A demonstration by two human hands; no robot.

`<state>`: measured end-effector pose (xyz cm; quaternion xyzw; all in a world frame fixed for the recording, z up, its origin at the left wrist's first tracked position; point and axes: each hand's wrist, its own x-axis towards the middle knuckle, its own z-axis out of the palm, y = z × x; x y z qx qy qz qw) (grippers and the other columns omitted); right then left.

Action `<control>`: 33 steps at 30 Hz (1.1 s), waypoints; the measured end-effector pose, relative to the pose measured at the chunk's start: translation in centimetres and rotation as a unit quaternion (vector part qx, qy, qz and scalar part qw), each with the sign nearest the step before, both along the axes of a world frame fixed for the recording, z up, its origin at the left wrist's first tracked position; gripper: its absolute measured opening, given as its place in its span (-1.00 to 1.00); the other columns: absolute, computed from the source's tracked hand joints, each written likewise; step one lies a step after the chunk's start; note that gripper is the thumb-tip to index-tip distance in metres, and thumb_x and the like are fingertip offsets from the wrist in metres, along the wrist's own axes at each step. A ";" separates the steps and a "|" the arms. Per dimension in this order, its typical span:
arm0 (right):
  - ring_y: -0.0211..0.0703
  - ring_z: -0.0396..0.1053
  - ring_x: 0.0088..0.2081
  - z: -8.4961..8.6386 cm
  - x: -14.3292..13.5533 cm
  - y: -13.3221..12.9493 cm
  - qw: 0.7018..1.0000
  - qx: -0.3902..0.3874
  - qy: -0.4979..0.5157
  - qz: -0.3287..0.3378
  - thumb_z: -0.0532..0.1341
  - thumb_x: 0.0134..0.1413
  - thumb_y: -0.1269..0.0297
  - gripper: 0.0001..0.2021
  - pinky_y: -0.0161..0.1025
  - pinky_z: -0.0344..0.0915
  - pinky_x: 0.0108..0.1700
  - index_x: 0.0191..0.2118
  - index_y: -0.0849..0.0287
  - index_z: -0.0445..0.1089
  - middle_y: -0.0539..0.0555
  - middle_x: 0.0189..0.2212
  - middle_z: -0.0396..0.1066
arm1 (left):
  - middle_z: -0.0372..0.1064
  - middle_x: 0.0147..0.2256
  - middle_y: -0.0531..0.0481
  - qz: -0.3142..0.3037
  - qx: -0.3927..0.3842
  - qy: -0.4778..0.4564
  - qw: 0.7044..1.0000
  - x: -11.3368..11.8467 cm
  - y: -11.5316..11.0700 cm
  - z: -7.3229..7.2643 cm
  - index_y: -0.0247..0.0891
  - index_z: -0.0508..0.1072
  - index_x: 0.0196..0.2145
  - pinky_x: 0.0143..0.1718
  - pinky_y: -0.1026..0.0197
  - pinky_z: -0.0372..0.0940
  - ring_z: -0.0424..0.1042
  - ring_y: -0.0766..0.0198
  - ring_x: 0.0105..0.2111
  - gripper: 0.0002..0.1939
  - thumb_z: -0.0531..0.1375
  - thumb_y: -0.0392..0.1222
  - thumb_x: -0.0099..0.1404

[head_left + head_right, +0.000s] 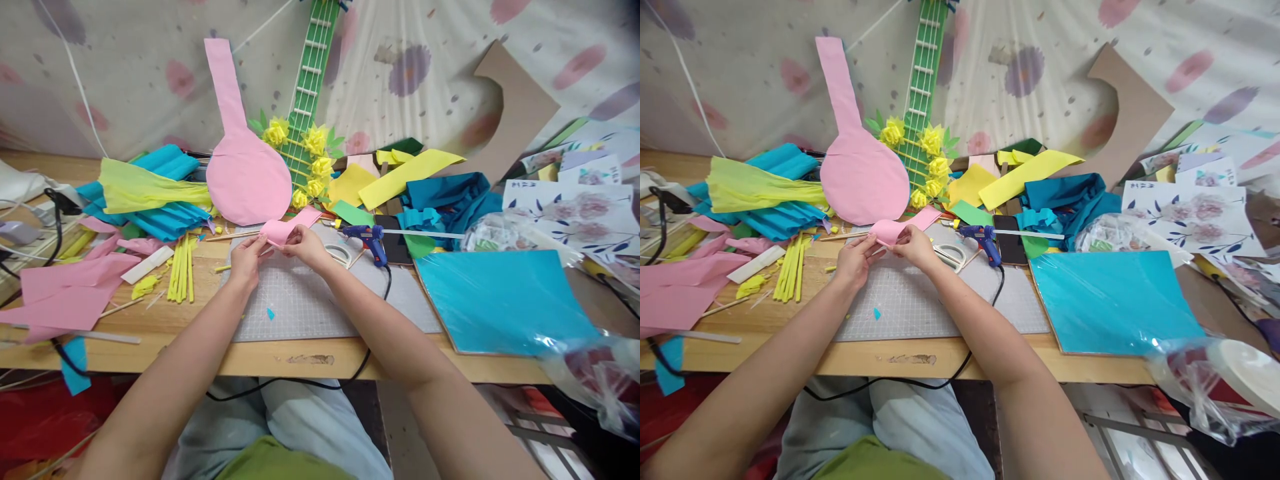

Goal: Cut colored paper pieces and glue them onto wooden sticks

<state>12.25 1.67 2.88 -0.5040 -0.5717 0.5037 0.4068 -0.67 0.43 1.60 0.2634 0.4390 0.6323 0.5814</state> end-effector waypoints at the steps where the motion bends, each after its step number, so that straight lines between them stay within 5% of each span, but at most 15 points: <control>1: -0.37 0.28 -0.61 0.0 0.1 0.0 1.000 -0.003 0.006 0.001 0.27 -0.28 0.49 -0.69 -0.37 0.26 -0.51 -0.44 0.16 0.08 -0.16 -0.67 0.28 | 0.40 -0.49 0.01 -0.004 0.001 0.002 1.000 0.0 0.0 0.0 -0.36 0.38 -0.51 -0.37 0.21 0.33 0.42 0.31 -0.47 -0.80 0.30 -0.26 -0.13; 10: -0.37 0.28 -0.60 -0.4 0.3 0.4 1.000 -0.012 0.002 -0.008 0.28 -0.28 0.45 -0.70 -0.36 0.28 -0.48 -0.43 0.16 0.11 -0.16 -0.66 0.26 | 0.45 -0.37 -0.08 -0.109 -0.008 0.045 0.993 -0.1 -0.4 0.0 -0.35 0.45 -0.37 -0.37 0.24 0.34 0.45 0.28 -0.41 -0.74 0.30 -0.25 -0.09; 14: -0.32 0.32 -0.51 -0.1 1.8 -0.3 0.992 0.039 -0.117 0.007 0.29 -0.25 0.28 -0.69 -0.34 0.25 -0.44 -0.36 0.16 0.17 -0.09 -0.57 0.33 | 0.46 -0.41 -0.09 -0.108 -0.008 0.055 0.993 -0.1 -0.4 -0.1 -0.37 0.45 -0.45 -0.35 0.24 0.35 0.45 0.28 -0.41 -0.84 0.28 -0.28 -0.06; 18: -0.25 0.31 -0.39 1.1 6.0 -1.7 0.920 0.136 -0.368 -0.023 0.20 -0.10 0.19 -0.81 -0.31 0.18 -0.35 -0.36 0.16 0.26 0.00 -0.44 0.37 | 0.45 -0.43 -0.04 -0.079 -0.016 0.035 0.996 -0.2 -0.3 0.1 -0.35 0.42 -0.46 -0.35 0.23 0.35 0.45 0.32 -0.44 -0.89 0.25 -0.32 -0.03; 23: -0.09 0.27 -0.19 0.8 10.4 -3.3 0.814 0.130 -0.566 0.018 0.17 -0.10 0.29 -0.77 -0.25 0.15 -0.22 -0.25 0.22 0.30 0.18 -0.22 0.34 | 0.45 -0.41 -0.02 -0.086 0.000 0.003 0.996 0.0 -0.2 0.0 -0.33 0.41 -0.41 -0.31 0.23 0.34 0.46 0.32 -0.40 -0.87 0.23 -0.34 0.01; 28: -0.03 0.26 -0.15 -0.2 9.9 -3.4 0.772 0.145 -0.618 0.038 0.12 -0.09 0.30 -0.73 -0.23 0.14 -0.15 -0.21 0.29 0.31 0.25 -0.21 0.33 | 0.44 -0.42 -0.01 -0.080 0.017 0.022 0.996 0.0 -0.3 -0.3 -0.34 0.41 -0.41 -0.30 0.22 0.34 0.45 0.31 -0.41 -0.83 0.26 -0.32 -0.03; 33: -0.02 0.28 -0.16 0.3 8.5 -3.1 0.774 0.131 -0.617 0.054 0.12 -0.10 0.23 -0.67 -0.24 0.14 -0.19 -0.17 0.27 0.31 0.25 -0.18 0.34 | 0.41 -0.42 -0.01 -0.068 0.031 0.038 0.996 0.0 -0.4 -0.3 -0.36 0.40 -0.40 -0.31 0.23 0.34 0.44 0.32 -0.40 -0.78 0.29 -0.30 -0.07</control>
